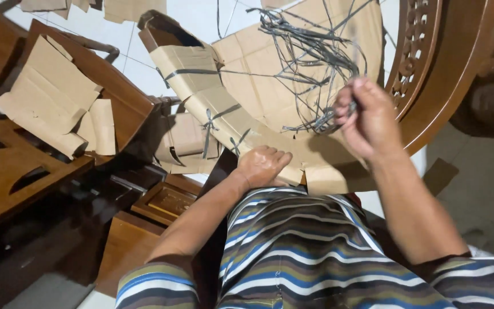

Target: Wrapping a curved wooden furniture frame with cardboard and securing it with plastic ties for protection.

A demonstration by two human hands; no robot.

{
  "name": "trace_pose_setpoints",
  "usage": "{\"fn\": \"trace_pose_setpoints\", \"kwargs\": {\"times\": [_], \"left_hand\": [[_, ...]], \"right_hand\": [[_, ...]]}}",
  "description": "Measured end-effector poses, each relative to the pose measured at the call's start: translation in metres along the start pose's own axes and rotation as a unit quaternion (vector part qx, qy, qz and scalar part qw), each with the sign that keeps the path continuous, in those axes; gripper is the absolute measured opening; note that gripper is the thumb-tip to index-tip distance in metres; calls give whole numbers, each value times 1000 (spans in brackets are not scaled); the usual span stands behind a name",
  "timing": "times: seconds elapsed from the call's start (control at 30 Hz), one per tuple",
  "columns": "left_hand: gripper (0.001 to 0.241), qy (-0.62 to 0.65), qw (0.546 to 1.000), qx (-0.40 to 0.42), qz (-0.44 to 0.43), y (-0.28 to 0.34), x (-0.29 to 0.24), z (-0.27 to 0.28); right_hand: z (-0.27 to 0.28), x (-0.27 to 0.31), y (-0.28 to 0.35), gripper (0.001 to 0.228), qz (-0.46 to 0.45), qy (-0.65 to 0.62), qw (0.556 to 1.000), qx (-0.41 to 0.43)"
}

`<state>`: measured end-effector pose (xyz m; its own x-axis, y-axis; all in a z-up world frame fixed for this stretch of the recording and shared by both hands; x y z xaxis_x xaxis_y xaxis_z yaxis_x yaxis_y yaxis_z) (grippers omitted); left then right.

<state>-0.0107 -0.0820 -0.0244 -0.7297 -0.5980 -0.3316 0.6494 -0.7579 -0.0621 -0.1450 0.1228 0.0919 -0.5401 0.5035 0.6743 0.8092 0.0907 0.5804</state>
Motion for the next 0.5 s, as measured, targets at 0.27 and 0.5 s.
{"fn": "trace_pose_setpoints", "kwargs": {"times": [0.27,0.5], "left_hand": [[96,94,960,239,107,-19,-2,50],[110,95,963,212,133,-20,-1,44]], "right_hand": [[-45,120,76,10,73,-73,984,145],[-72,129,146,27,108,-206,926,298]]}}
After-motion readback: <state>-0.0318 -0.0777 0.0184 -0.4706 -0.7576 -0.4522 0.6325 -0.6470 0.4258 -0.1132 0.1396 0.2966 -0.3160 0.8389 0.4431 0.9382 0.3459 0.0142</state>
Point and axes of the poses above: each hand's wrist, its own y-axis away from the middle knuckle, its own z-axis out of the back of the hand, x = y × z, the point moved 4 cm from there along -y, towards the middle knuckle, and after that the axes turned 3 degrees about -x, right-handed, at the moved point
